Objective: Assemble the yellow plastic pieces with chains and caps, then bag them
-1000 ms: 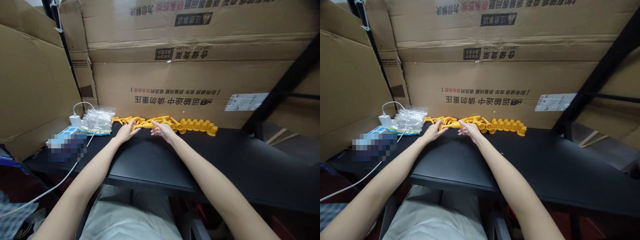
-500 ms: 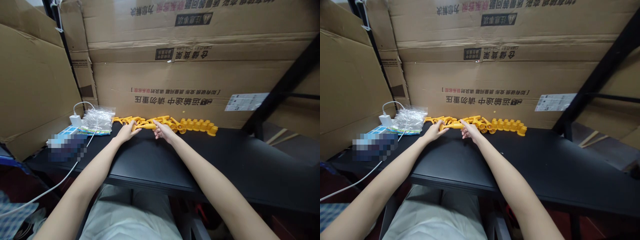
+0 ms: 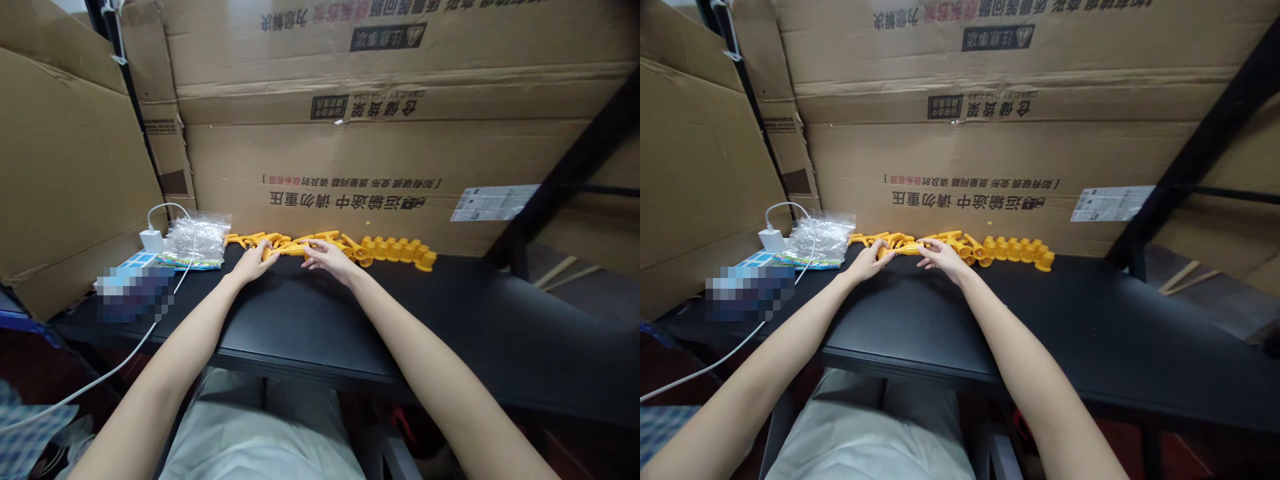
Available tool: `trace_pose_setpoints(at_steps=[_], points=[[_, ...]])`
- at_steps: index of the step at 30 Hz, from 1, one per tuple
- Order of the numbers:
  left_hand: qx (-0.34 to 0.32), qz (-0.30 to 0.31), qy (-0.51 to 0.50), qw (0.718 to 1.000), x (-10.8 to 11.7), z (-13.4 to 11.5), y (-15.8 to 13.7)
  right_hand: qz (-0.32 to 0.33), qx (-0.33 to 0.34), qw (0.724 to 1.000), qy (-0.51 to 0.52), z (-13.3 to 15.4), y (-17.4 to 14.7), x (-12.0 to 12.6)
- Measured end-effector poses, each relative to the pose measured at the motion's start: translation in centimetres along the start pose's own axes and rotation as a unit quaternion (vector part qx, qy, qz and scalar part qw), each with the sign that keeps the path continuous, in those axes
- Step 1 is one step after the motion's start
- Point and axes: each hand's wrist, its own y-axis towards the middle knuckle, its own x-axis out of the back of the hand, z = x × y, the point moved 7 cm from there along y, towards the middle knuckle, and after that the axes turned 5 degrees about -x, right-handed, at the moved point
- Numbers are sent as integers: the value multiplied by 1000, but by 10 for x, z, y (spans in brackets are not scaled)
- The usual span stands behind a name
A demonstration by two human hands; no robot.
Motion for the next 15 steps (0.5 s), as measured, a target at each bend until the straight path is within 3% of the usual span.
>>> trace_pose_setpoints(at_steps=[15], points=[[6, -2, 10, 1000, 1, -2, -1, -16, 2, 1000, 11, -3, 2, 1]])
